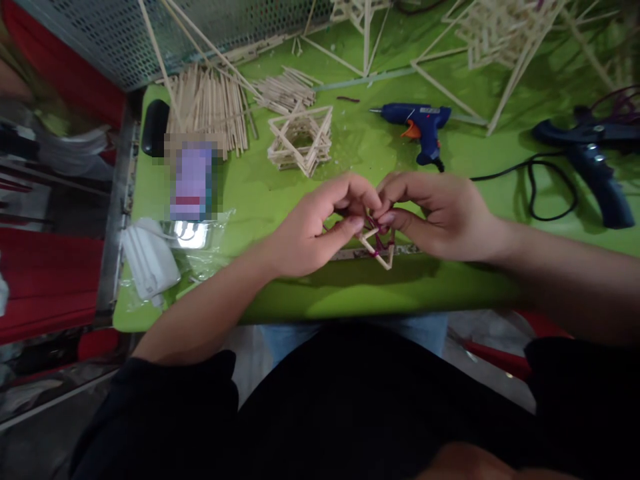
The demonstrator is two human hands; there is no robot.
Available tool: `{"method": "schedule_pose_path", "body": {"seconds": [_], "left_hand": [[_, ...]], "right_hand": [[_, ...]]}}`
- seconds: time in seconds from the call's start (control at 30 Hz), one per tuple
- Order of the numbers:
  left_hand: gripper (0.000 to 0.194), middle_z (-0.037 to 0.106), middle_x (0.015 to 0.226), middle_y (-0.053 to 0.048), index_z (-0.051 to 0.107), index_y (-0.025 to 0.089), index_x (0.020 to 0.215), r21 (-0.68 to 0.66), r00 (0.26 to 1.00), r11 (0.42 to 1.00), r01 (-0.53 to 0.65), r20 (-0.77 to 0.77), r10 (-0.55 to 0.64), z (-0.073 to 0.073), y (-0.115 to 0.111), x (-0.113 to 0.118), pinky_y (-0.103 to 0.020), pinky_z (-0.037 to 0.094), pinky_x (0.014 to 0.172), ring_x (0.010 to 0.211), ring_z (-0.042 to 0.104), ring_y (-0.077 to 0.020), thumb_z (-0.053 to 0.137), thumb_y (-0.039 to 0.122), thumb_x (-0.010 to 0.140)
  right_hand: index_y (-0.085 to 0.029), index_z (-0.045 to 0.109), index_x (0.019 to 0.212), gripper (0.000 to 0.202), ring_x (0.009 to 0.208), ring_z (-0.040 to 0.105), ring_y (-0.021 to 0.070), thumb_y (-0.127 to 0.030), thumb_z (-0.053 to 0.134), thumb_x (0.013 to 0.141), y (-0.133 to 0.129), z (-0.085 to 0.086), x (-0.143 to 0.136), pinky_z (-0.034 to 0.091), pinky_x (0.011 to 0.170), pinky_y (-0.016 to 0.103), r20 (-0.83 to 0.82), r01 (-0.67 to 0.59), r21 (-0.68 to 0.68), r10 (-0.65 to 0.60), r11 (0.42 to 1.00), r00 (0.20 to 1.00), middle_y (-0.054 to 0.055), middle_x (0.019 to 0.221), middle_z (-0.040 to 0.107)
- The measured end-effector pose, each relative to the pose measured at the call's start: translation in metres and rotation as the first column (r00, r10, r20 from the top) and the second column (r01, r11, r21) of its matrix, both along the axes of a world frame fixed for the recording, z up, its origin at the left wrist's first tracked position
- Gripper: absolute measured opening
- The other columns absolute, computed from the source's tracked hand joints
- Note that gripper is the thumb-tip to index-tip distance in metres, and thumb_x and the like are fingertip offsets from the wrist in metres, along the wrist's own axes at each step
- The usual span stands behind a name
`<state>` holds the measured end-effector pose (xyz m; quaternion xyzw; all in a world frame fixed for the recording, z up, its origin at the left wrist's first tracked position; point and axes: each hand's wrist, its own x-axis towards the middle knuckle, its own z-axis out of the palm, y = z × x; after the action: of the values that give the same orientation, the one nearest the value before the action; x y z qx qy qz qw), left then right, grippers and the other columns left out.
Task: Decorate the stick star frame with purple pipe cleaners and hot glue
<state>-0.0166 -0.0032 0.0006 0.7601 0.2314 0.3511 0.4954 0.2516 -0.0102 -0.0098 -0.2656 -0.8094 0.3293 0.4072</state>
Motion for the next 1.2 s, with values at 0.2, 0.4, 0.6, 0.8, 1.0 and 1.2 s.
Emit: {"method": "schedule_pose_path", "body": {"seconds": [0.2, 0.4, 0.6, 0.8, 1.0, 1.2], "left_hand": [[0.004, 0.081, 0.098, -0.003, 0.079, 0.021, 0.108, -0.418, 0.994, 0.904, -0.089, 0.015, 0.104, -0.002, 0.005, 0.004, -0.03, 0.047, 0.057, 0.06, 0.057, -0.0078, 0.082, 0.024, 0.107], [0.015, 0.086, 0.098, -0.003, 0.085, 0.019, 0.104, -0.334, 0.987, 0.928, -0.162, -0.059, 0.151, 0.003, 0.001, 0.006, -0.027, 0.05, 0.061, 0.069, 0.068, -0.0095, 0.093, 0.012, 0.092], [0.018, 0.085, 0.094, -0.003, 0.085, 0.019, 0.1, -0.357, 0.988, 0.921, -0.157, -0.061, 0.145, -0.001, -0.001, 0.008, -0.025, 0.052, 0.061, 0.069, 0.069, -0.0094, 0.096, 0.012, 0.088], [0.022, 0.084, 0.095, -0.003, 0.081, 0.021, 0.099, -0.321, 0.988, 0.936, -0.143, -0.094, 0.119, -0.003, 0.0, 0.008, -0.029, 0.057, 0.064, 0.074, 0.074, -0.0136, 0.098, 0.016, 0.087], [0.037, 0.077, 0.088, -0.002, 0.077, 0.023, 0.097, -0.221, 0.986, 0.962, -0.158, -0.077, 0.145, -0.01, -0.003, 0.008, -0.03, 0.049, 0.056, 0.066, 0.063, -0.0117, 0.105, 0.047, 0.091], [0.019, 0.072, 0.087, -0.001, 0.074, 0.025, 0.101, -0.11, 0.98, 0.974, -0.199, -0.046, 0.195, -0.003, -0.004, 0.007, -0.032, 0.043, 0.056, 0.063, 0.057, -0.0105, 0.092, 0.031, 0.1]], "right_hand": [[-0.025, 0.073, 0.112, 0.01, 0.092, 0.075, 0.021, -0.016, 0.07, 0.111, 0.002, -0.005, -0.004, 0.06, 0.078, 0.034, 0.109, 0.043, 0.326, -0.083, 0.944, 0.991, 0.005, 0.096, 0.078], [-0.025, 0.072, 0.112, 0.011, 0.091, 0.076, 0.0219, -0.014, 0.069, 0.111, -0.003, -0.012, -0.008, 0.057, 0.075, 0.035, 0.144, 0.107, 0.423, -0.183, 0.9, 0.973, 0.005, 0.097, 0.08], [-0.024, 0.07, 0.109, 0.01, 0.074, 0.069, 0.0193, -0.014, 0.069, 0.109, -0.008, -0.009, -0.007, 0.047, 0.067, 0.034, 0.192, 0.126, 0.454, -0.235, 0.882, 0.953, 0.003, 0.088, 0.076], [-0.026, 0.072, 0.107, 0.01, 0.068, 0.067, 0.0197, -0.021, 0.064, 0.11, -0.011, -0.009, -0.005, 0.041, 0.063, 0.036, 0.249, 0.157, 0.421, -0.28, 0.893, 0.927, 0.002, 0.082, 0.077], [-0.024, 0.072, 0.111, 0.003, 0.064, 0.07, 0.0169, -0.024, 0.069, 0.11, -0.014, -0.008, -0.006, 0.045, 0.061, 0.033, 0.218, 0.21, 0.334, -0.293, 0.919, 0.931, 0.0, 0.083, 0.08], [-0.026, 0.073, 0.125, 0.016, 0.069, 0.076, 0.0133, -0.024, 0.076, 0.11, -0.011, -0.01, -0.009, 0.055, 0.063, 0.027, 0.058, 0.191, 0.097, -0.197, 0.977, 0.979, -0.004, 0.088, 0.083]]}}
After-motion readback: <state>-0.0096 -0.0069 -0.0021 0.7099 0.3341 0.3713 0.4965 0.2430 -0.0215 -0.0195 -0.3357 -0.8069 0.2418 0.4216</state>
